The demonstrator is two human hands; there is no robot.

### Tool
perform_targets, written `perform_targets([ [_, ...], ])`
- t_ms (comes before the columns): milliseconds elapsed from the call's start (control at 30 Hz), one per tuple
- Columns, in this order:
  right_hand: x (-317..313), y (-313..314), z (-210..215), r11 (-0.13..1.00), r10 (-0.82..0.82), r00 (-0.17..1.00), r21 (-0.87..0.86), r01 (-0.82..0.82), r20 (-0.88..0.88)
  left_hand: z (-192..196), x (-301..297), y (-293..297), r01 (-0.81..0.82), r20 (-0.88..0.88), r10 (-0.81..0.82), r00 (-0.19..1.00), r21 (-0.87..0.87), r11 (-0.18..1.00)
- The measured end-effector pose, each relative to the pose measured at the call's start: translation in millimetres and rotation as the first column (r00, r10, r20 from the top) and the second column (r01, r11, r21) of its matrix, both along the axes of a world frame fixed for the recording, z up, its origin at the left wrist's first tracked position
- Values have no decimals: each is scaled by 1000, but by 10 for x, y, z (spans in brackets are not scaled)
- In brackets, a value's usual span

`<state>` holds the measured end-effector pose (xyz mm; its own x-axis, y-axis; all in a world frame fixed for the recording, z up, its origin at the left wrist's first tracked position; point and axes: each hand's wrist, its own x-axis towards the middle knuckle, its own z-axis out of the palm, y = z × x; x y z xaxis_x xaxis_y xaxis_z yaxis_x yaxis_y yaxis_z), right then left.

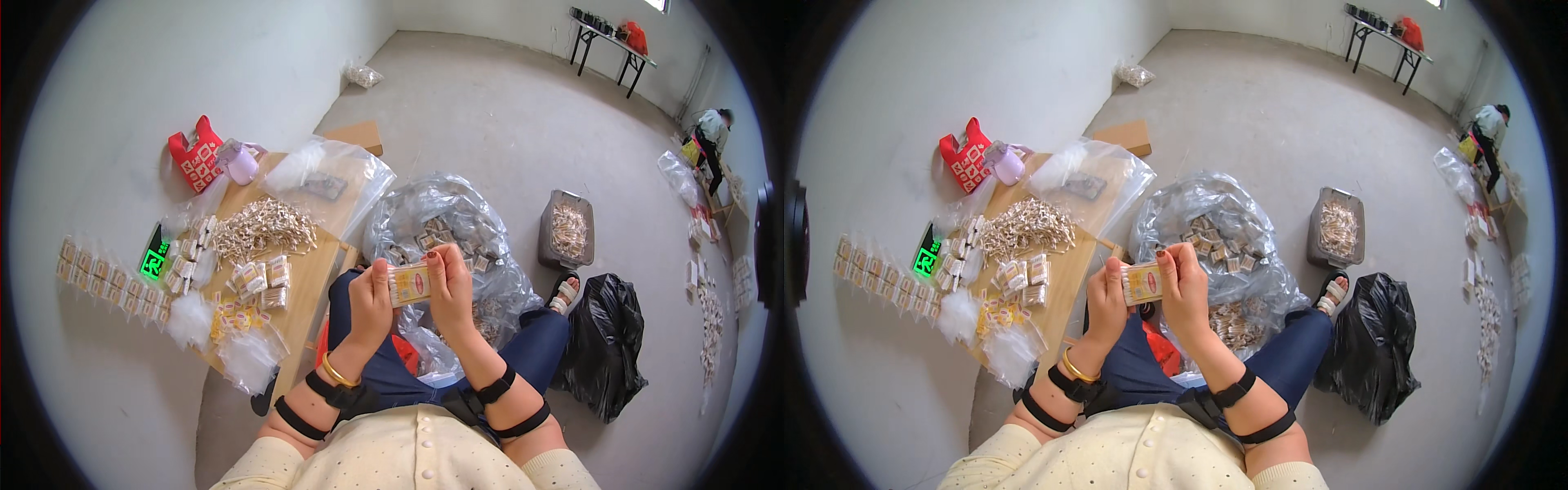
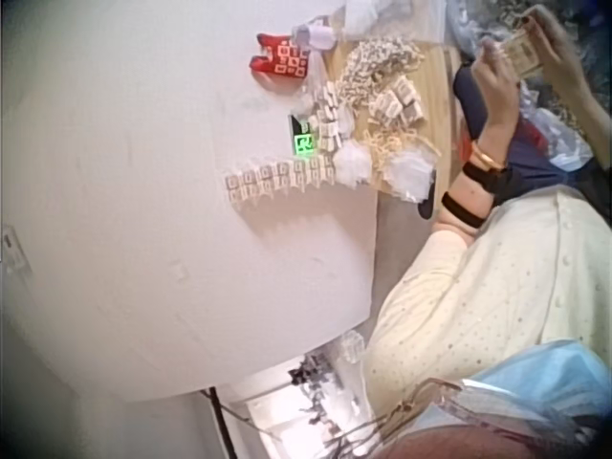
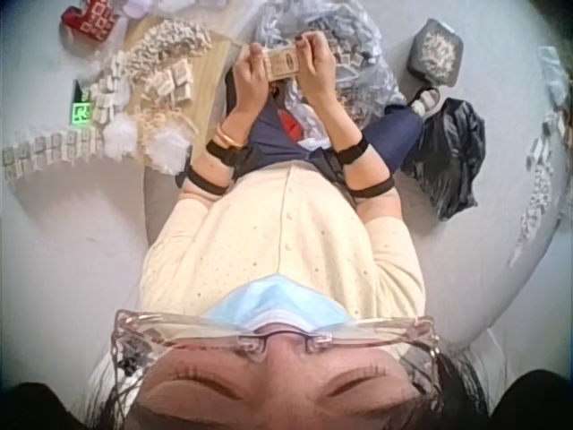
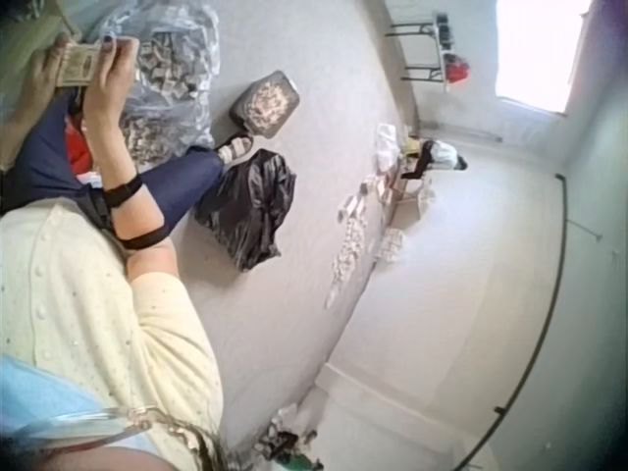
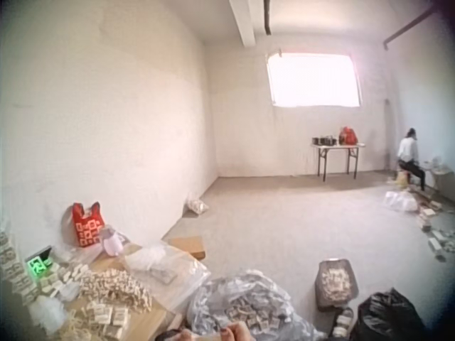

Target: The person sits on the floor and repeatedly picks up small rectangular items, places them into clear plastic bags, and seals them. The person then places the sealed packages onto a wooden table. The person also handles a large plastic bag containing loose items.

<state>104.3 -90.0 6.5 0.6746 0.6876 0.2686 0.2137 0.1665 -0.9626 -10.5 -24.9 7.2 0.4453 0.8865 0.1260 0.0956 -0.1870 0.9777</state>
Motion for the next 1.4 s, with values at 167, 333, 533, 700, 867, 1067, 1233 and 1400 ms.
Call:
perform_targets([
  [167,-46,-24,66,1000,27,999,-9,-27,-39,-135,62,204,-40,-107,87,990,381,924],
  [333,-49,-10,-6,998,-3,994,61,9,-106,-32,195,166,-104,-16,125,992,455,884],
  [533,82,-24,-128,989,4,965,143,35,-261,60,133,75,20,87,-27,996,78,997],
  [700,173,-46,-236,993,-53,967,92,78,-249,18,-233,244,-108,42,106,994,61,992],
  [867,269,-68,-502,994,-19,901,87,64,-434,-170,-1114,491,-339,-99,347,932,90,936],
  [1067,254,-68,-619,998,32,823,70,9,-567,-735,-2937,633,-680,-459,677,575,192,708],
  [1233,135,13,-706,996,84,835,57,-64,-543,-1309,-3467,543,-240,-614,782,105,748,619],
  [1400,105,-3,-613,995,70,852,-29,-99,-518,-1833,-3233,362,-162,-803,543,244,518,840],
])
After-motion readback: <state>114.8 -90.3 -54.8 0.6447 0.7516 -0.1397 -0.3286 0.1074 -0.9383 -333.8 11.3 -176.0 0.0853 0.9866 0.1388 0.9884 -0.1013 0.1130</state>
